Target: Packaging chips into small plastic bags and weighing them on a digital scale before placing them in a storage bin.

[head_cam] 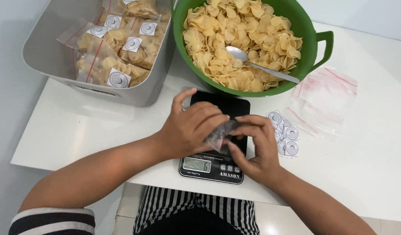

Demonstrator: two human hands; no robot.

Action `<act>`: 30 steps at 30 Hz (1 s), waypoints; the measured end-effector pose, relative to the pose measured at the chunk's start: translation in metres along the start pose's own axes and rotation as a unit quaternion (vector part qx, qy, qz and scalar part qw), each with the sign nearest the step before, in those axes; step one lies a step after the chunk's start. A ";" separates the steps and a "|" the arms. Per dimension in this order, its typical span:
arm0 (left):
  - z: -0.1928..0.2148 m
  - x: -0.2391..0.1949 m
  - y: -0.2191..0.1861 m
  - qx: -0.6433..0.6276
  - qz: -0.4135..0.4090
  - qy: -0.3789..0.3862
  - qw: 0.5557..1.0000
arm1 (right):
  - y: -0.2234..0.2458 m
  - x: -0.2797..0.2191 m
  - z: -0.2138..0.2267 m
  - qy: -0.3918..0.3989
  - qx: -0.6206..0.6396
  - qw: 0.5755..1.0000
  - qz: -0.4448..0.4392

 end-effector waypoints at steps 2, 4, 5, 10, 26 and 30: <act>0.009 0.009 0.003 -0.025 0.030 0.013 0.999 | -0.003 0.002 0.015 -0.021 -0.048 0.998 0.045; 0.014 0.015 0.006 -0.048 0.060 0.024 0.997 | -0.009 0.008 0.029 -0.042 -0.094 0.990 0.092; 0.014 0.016 0.007 -0.060 0.069 0.030 0.995 | -0.013 0.011 0.037 -0.066 -0.139 0.981 0.121; 0.026 0.031 0.004 -0.072 0.068 0.032 0.995 | 0.014 0.069 0.062 -0.073 -0.234 0.958 0.149; 0.040 0.131 0.049 -0.157 0.183 0.387 0.890 | -0.033 0.141 0.066 0.165 -0.367 0.887 -0.225; 0.031 0.120 0.074 -0.111 0.268 0.441 0.849 | -0.020 0.145 0.091 -0.003 -0.246 0.957 -0.152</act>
Point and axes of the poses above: each hand's wrist, its own x-axis towards the middle knuckle, its own z-axis out of the back of the hand, y = z × x, the point moved 6 cm from there along x, towards the middle knuckle, and after that the axes turned 5 degrees about x, right-handed, at the moved point
